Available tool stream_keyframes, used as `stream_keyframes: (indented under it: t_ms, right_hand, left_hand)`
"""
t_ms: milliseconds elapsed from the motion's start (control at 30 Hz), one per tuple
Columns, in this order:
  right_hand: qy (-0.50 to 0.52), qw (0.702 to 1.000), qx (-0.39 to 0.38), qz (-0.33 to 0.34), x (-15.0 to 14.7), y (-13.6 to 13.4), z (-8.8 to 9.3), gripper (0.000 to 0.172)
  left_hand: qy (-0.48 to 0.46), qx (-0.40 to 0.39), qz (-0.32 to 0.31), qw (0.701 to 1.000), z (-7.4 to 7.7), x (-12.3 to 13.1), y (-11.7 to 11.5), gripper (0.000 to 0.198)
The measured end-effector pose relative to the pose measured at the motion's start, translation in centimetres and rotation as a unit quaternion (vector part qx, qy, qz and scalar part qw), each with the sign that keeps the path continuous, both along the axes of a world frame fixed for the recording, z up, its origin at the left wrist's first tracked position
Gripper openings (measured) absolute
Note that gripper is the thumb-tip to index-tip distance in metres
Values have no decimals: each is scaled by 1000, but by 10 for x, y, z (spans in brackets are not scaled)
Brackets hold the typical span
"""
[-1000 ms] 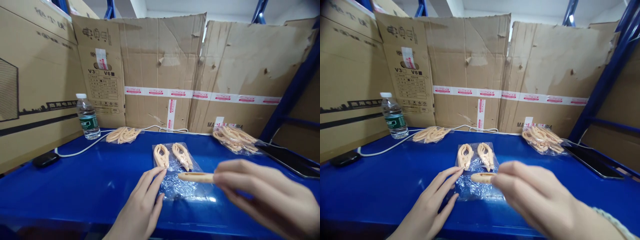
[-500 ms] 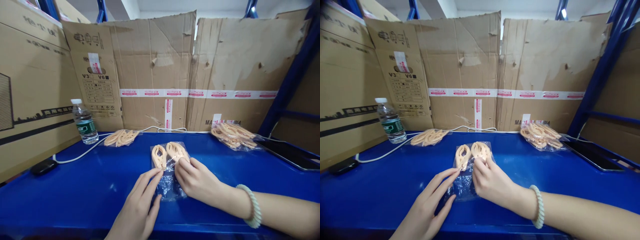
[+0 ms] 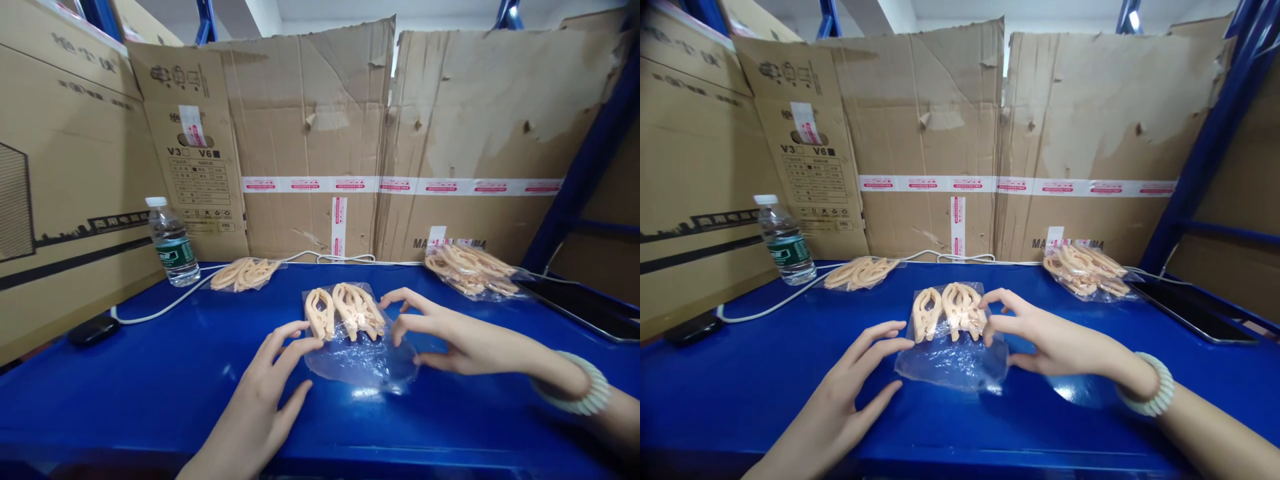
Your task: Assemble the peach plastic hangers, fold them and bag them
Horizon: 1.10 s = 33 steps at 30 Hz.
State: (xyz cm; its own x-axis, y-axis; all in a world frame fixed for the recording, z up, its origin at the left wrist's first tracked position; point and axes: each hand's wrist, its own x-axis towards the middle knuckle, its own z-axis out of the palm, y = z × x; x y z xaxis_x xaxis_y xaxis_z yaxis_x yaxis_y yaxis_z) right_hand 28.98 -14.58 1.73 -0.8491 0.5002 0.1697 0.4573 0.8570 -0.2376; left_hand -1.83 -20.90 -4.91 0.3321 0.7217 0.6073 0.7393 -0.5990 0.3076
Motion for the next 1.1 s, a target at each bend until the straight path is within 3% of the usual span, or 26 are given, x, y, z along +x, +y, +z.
stream_keyframes:
  t_ms: [100,233,333,500,633,700,900,967,1100]
  right_hand:
    - [26,1000,12,-4,-5,2,-8,3]
    - [106,993,-35,-27,-10,2,-13,13]
    - [171,980,-86,-60,-12,-2,-12,20]
    - [264,924,-247,-122,-18,-4,-19,30]
    - [285,884,-345,-138,-26,1,-35,35]
    - [278,895,-321,-137,-29,1,-42,28]
    - [177,974,-71,-125,-29,-6,-45,3]
    - [152,980,-44,-117,-25,-7,-43,15]
    - [145,981,5,-130,-19,-13,-38,22]
  left_hand:
    - [7,-5,-18,1000,3,7,3,19]
    - [-31,-39,-42,998,7,10,1,18]
    - [-88,-59,-24,994,8,9,-2,15]
    - [-150,-71,-16,986,6,7,-3,13]
    - [-110,-68,19,992,0,7,1,11]
    - [-63,-40,43,996,-4,7,2,21]
    - [52,-11,53,997,-6,7,2,22]
    - [70,19,58,996,-6,5,0,24]
    - [90,105,65,988,-7,-8,-2,15]
